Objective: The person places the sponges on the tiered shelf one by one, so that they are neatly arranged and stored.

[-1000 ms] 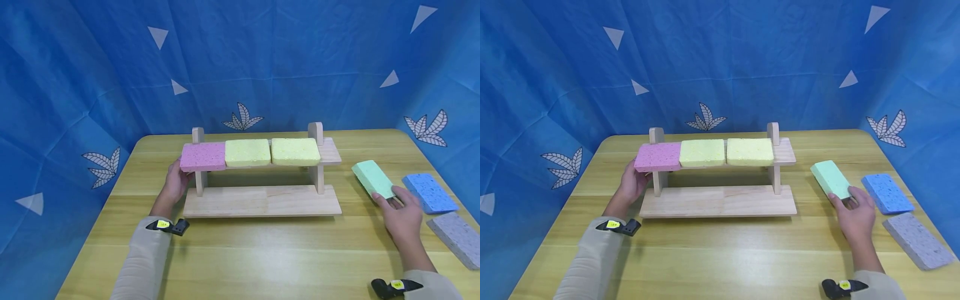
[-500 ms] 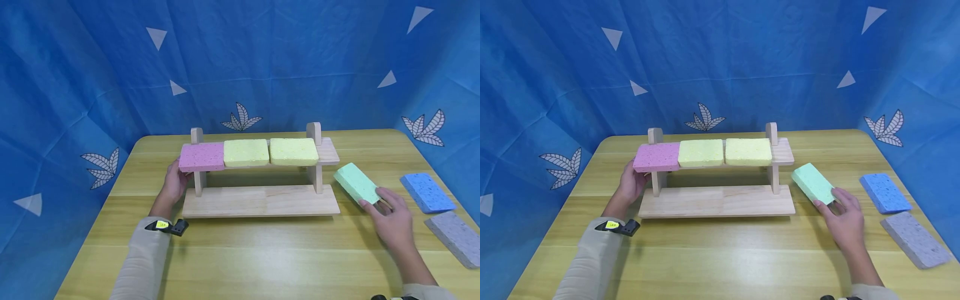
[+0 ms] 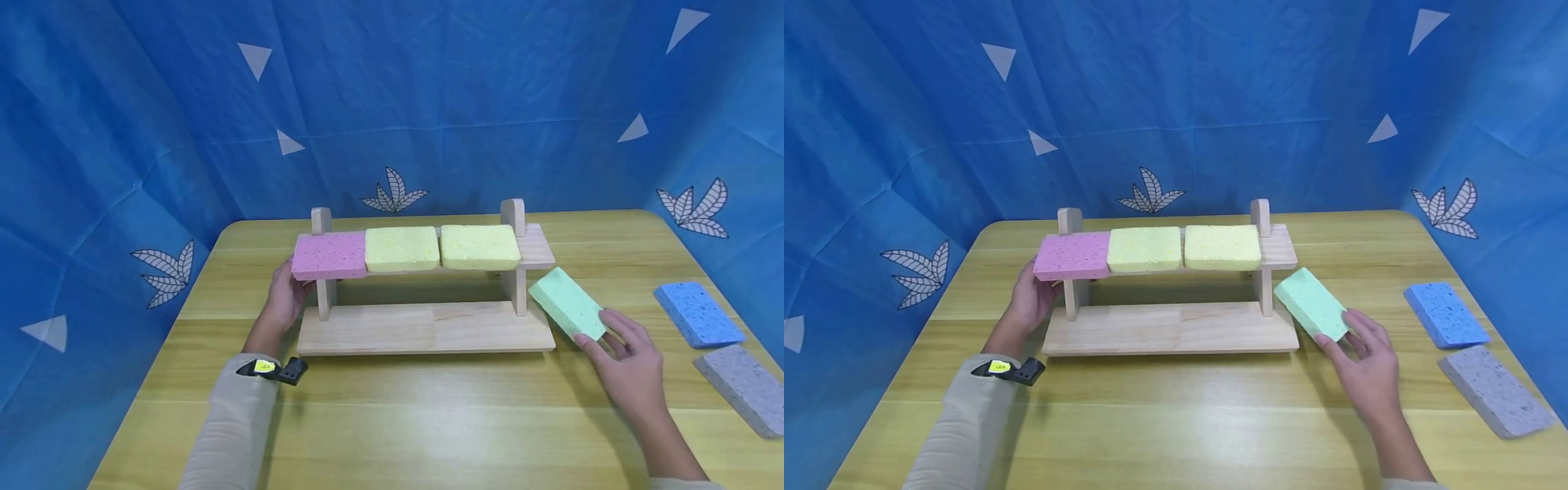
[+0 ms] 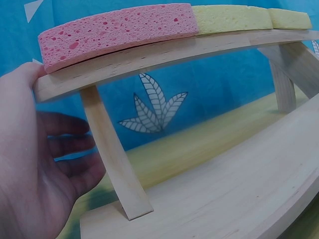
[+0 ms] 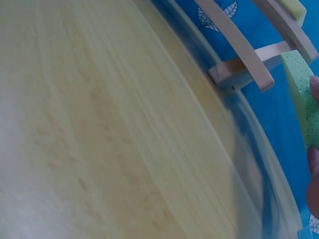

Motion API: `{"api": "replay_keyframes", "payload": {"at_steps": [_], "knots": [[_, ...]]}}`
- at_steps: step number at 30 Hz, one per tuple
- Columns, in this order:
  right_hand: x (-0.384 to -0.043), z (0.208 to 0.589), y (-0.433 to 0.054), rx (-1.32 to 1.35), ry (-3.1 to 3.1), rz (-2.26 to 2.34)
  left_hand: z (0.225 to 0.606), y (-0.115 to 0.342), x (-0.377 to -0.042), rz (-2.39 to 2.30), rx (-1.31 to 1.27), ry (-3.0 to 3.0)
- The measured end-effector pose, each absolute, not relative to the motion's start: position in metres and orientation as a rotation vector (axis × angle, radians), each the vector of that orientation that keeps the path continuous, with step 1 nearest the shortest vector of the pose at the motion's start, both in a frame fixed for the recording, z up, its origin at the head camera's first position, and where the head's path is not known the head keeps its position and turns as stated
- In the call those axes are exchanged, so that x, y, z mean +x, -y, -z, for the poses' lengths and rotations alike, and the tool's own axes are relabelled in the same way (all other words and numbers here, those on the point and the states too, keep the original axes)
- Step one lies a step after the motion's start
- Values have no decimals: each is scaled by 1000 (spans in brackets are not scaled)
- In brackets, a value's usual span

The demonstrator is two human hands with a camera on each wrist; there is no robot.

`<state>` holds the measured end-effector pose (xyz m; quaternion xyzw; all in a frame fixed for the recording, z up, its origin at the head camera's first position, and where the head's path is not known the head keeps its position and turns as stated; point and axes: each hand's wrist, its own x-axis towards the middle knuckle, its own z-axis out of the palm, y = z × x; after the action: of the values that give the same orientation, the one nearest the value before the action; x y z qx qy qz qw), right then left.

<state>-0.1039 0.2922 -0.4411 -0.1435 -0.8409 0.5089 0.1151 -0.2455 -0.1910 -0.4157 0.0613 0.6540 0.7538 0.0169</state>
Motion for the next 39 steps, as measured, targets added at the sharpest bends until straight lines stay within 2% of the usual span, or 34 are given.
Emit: {"api": "replay_keyframes", "payload": {"at_steps": [17, 30, 39], "knots": [[-101, 429, -264, -148, 2331, -1485, 415, 191, -245, -2360, 210, -2011], [-101, 428, -256, -128, 2262, -1487, 414, 190, -245, -2333, 193, -2039], [-103, 425, -239, 45, 2316, -1479, 414, 190, -245, -2362, 185, -2019]]}}
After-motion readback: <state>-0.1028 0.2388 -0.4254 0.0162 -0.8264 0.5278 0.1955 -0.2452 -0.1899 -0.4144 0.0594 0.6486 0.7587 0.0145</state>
